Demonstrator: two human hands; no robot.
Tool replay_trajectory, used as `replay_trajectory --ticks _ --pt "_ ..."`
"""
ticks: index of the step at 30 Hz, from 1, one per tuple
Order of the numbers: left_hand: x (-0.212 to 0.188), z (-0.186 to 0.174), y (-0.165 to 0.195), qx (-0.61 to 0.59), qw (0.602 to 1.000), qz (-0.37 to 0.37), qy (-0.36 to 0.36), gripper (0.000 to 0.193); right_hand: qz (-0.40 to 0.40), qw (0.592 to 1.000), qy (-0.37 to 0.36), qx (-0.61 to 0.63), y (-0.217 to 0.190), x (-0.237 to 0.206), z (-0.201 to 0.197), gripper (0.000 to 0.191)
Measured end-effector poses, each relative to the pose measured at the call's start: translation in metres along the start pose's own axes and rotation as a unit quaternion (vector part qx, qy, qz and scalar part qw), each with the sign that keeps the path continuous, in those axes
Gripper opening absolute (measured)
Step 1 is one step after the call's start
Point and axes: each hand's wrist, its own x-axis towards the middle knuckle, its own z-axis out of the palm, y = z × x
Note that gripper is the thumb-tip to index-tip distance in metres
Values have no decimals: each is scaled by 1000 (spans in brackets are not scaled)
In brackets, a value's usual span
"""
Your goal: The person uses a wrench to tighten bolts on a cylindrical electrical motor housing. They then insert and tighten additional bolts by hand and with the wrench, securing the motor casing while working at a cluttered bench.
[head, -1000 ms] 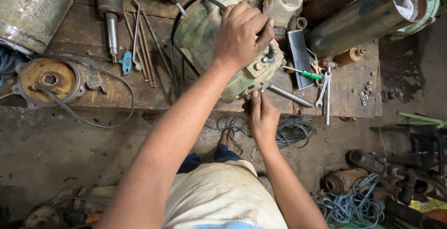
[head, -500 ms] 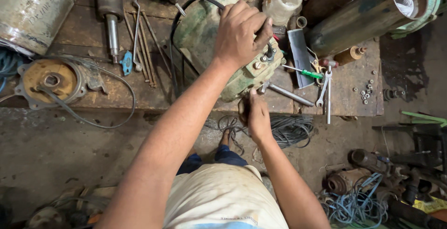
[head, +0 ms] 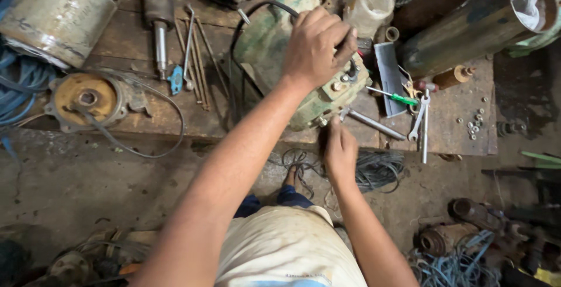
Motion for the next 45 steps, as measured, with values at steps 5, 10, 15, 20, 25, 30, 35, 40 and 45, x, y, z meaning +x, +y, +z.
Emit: replay_trajectory --ticks 5,10,15,20,25,30,35,40,45 --pt "2 -6 0 -8 999 23 34 33 -238 954 -40 -178 -20 -7 -11 23" --pt "3 -6 2 -11 1000 14 24 32 -203 946 5 -253 -32 -15 -15 21" --pt "1 -4 4 -12 1000 15 22 31 -212 942 45 -255 -31 -19 -17 31" --pt "2 -5 3 -18 999 22 29 30 -270 917 6 -293 -40 -14 -26 26" --pt "4 -5 3 -16 1000 14 11 30 -225 926 -4 -304 -49 -18 -26 32" --pt "4 -7 4 -4 1000 21 10 29 -251 929 35 -269 -52 -22 -27 32" --pt "3 -10 8 -17 999 23 29 25 -272 910 19 -312 -50 -18 -33 25" --pt "5 -12 9 -22 999 20 31 24 -304 871 15 -386 -48 -13 -36 25" --pt "7 -10 10 -12 1000 6 13 27 -308 879 4 -363 -53 -14 -34 35"
